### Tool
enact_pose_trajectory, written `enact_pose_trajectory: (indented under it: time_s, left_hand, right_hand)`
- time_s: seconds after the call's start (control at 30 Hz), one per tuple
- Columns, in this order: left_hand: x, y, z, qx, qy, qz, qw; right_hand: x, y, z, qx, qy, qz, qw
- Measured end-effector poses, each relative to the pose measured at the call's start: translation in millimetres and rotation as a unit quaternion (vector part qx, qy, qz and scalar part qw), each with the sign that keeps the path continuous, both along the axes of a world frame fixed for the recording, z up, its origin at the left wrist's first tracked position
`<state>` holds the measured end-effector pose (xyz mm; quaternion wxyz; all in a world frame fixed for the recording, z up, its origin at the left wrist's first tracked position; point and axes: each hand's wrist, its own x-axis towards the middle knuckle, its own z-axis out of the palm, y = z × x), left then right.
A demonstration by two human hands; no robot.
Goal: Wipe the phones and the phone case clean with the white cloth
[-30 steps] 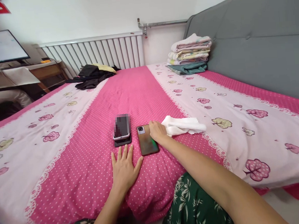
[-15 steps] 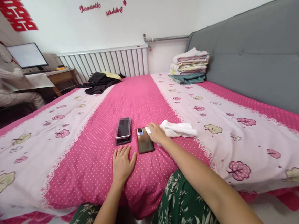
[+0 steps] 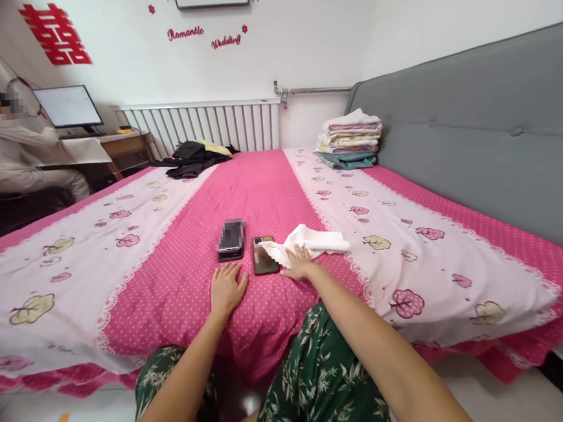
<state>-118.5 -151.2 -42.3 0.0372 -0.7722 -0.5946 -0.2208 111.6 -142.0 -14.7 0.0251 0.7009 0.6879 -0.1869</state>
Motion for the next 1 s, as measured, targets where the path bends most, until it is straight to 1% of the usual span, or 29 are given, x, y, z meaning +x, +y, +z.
enact_pose_trajectory:
  time_s: [0.13, 0.3, 0.6, 0.73, 1.0]
  left_hand:
    - [-0.3, -0.3, 0.7, -0.004, -0.004, 0.001, 1.0]
    - [-1.0, -0.7, 1.1, 0.001, -0.009, 0.0, 1.0]
    - [-2.5, 3.3, -1.5, 0.013, -0.02, -0.004, 1.0]
    - [-2.5, 6.1, -4.0, 0.02, -0.029, -0.002, 0.999]
    - [-2.5, 10.0, -6.5, 0.029, -0.042, 0.0, 0.999]
  right_hand:
    - [-0.3, 1.6, 3.0, -0.008, -0.001, 0.013, 1.0]
    - [0.9, 3.7, 5.1, 0.019, 0.009, 0.028, 0.999]
    - [-3.4, 6.3, -3.2, 0.068, 0.023, 0.011, 0.997]
    - [-4.4, 10.3, -7.1, 0.068, 0.019, 0.0, 0.998]
    - [-5.3, 13.3, -7.3, 0.072, 0.017, -0.006, 0.997]
